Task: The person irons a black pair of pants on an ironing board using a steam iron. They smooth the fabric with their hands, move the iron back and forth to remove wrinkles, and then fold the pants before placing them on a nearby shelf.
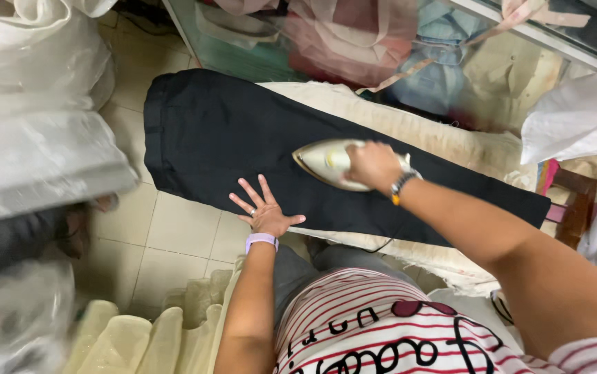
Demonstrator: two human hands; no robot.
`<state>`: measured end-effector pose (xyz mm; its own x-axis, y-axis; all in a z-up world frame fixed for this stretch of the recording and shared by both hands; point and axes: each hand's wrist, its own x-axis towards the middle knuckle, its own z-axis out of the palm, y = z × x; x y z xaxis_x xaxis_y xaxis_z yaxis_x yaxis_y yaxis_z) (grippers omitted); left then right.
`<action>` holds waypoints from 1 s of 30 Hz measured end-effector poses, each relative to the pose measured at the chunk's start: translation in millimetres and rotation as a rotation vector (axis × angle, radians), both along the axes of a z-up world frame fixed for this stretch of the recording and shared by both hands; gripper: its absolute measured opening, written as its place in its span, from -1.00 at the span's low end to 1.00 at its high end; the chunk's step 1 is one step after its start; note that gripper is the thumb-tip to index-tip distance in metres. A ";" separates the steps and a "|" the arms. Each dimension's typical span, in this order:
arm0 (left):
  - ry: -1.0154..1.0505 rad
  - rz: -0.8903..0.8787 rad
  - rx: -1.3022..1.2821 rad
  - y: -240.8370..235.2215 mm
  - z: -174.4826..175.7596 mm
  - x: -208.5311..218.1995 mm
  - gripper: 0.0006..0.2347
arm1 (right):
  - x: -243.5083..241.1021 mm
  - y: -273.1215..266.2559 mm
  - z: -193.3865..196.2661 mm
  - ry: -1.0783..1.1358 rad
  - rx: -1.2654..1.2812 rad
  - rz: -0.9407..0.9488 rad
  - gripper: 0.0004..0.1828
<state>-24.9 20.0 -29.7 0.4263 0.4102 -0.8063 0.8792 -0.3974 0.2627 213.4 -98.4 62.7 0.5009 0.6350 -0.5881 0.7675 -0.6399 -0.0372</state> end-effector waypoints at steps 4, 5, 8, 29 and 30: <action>-0.005 0.023 -0.040 1.8 5.3 1.5 0.34 | 10.3 7.9 0.2 -0.007 -0.018 0.008 -0.47; 0.009 0.017 -0.036 2.1 6.3 2.5 0.34 | 20.9 21.6 -0.9 -0.020 0.013 -0.077 -0.47; 0.033 0.011 -0.033 3.0 5.7 3.8 0.35 | 56.1 61.9 -1.5 -0.044 0.112 -0.208 -0.45; 0.018 0.008 -0.005 -1.4 10.1 1.3 0.34 | 49.0 45.9 -1.6 -0.033 0.142 -0.320 -0.41; 0.034 0.016 -0.013 0.1 11.2 3.7 0.34 | 40.3 33.7 0.0 -0.002 0.131 -0.289 -0.47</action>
<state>-21.2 20.1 -18.5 0.3917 0.4059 -0.8257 0.8941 -0.3795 0.2376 253.7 -64.6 62.7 0.6727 0.5365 -0.5096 0.5549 -0.8213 -0.1322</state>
